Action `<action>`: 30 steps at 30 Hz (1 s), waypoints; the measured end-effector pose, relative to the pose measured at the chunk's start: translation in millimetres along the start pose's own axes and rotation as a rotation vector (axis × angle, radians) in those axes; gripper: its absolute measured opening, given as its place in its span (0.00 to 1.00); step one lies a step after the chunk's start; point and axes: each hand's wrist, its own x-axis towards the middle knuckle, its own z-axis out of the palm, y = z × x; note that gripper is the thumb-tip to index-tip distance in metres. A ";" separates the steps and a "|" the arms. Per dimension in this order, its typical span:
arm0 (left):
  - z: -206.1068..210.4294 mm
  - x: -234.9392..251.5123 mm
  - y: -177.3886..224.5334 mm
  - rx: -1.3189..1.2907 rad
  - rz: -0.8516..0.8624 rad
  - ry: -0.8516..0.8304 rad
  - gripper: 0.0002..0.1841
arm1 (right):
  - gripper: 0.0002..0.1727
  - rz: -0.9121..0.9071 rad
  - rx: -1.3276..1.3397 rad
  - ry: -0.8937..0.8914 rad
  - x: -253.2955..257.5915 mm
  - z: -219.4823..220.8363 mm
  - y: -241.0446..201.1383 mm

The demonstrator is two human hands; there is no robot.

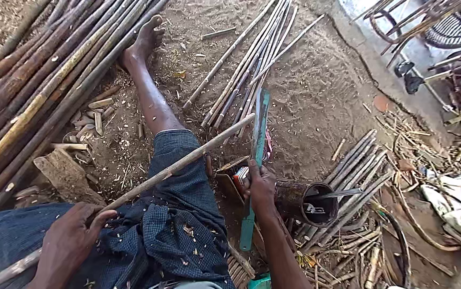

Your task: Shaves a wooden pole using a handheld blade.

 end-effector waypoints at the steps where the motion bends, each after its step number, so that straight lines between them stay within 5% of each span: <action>1: 1.2 1.2 1.6 -0.005 -0.002 0.011 0.34 | 0.35 -0.024 -0.232 -0.137 -8.5 2.0 8.0; 4: -0.6 5.2 3.3 0.005 0.007 0.011 0.35 | 0.28 -0.161 -0.668 -0.449 -26.7 24.5 13.3; 9: 10.2 -8.5 8.9 0.039 -0.003 0.118 0.38 | 0.34 -0.031 -0.381 -0.167 -3.6 15.5 2.9; 13: 8.3 -5.9 9.4 0.043 0.008 0.105 0.37 | 0.26 -0.187 -0.708 -0.489 -26.4 28.3 1.9; 17: 4.7 -0.7 4.2 0.036 0.023 0.029 0.37 | 0.32 -0.079 -0.457 -0.147 11.8 20.2 13.7; 21: -0.1 1.3 0.7 0.025 0.017 0.017 0.36 | 0.28 -0.207 -0.734 -0.460 -24.9 29.4 8.6; 25: 3.1 8.6 -1.1 -0.008 0.000 -0.069 0.32 | 0.37 -0.020 -0.452 -0.174 -1.3 16.0 6.3; 30: -7.3 17.8 -16.1 -0.102 -0.092 -0.219 0.25 | 0.30 -0.035 -0.425 -0.303 0.8 15.8 10.9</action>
